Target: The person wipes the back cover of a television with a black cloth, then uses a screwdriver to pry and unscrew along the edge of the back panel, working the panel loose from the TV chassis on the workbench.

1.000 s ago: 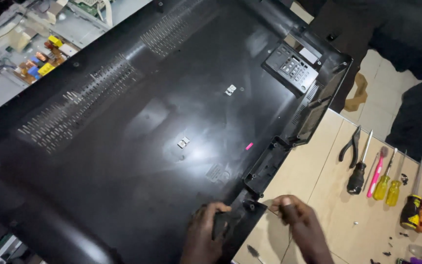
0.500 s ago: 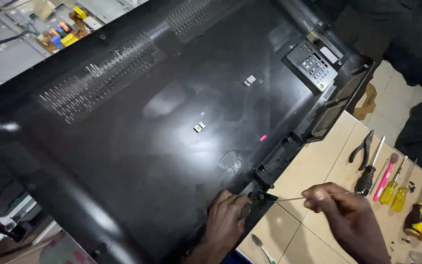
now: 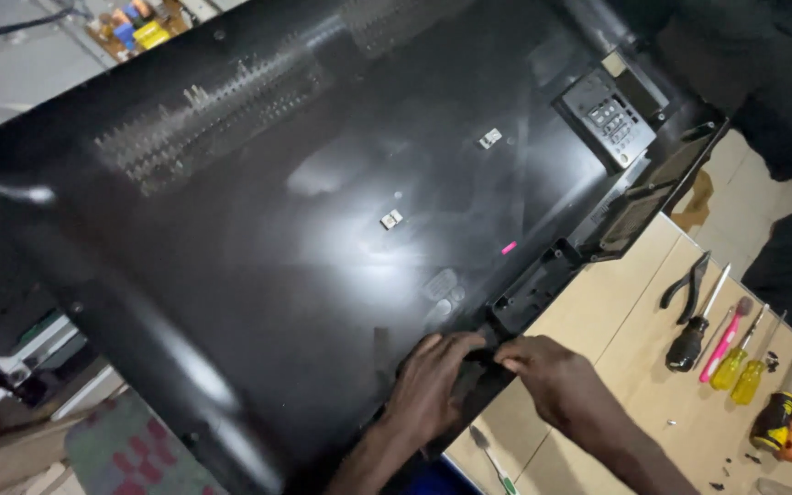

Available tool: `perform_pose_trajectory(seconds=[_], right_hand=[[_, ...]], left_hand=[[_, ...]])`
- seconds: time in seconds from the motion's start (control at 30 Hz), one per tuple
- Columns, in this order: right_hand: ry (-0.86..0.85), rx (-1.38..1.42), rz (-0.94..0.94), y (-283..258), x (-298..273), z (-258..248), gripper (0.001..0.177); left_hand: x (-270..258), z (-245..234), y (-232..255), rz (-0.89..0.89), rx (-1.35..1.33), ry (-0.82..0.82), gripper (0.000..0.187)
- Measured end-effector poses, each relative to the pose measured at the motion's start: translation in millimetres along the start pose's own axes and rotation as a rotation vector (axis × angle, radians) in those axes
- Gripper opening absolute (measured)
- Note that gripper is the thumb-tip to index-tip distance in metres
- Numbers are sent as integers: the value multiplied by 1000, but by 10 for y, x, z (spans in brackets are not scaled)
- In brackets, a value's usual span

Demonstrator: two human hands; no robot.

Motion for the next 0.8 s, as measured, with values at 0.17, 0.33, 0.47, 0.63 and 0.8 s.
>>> perform_pose_trajectory(seconds=[0.17, 0.33, 0.47, 0.63, 0.8], right_hand=[[-68, 131, 281, -89, 60, -263, 16], [-1, 166, 169, -170, 42, -246, 13], [18, 130, 77, 14, 28, -101, 16], [-52, -13, 71, -27, -76, -227, 20], [-87, -78, 55, -33, -115, -198, 20]], left_hand=[[-20, 11, -66, 81, -9, 25, 34], [-22, 99, -151, -17, -33, 24, 43], [4, 140, -162, -14, 19, 29, 45], [-6, 86, -57, 58, -5, 42, 32], [-36, 169, -152, 105, 67, 4, 59]])
Point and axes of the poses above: each hand's wrist, its own x-axis towards the middle knuckle, its own z-axis out of the palm, y = z × x, the point moved 3 cm from there along x, towards the middle knuckle, and after that the axes turned 4 degrees about -y, right-handed, at the moved point
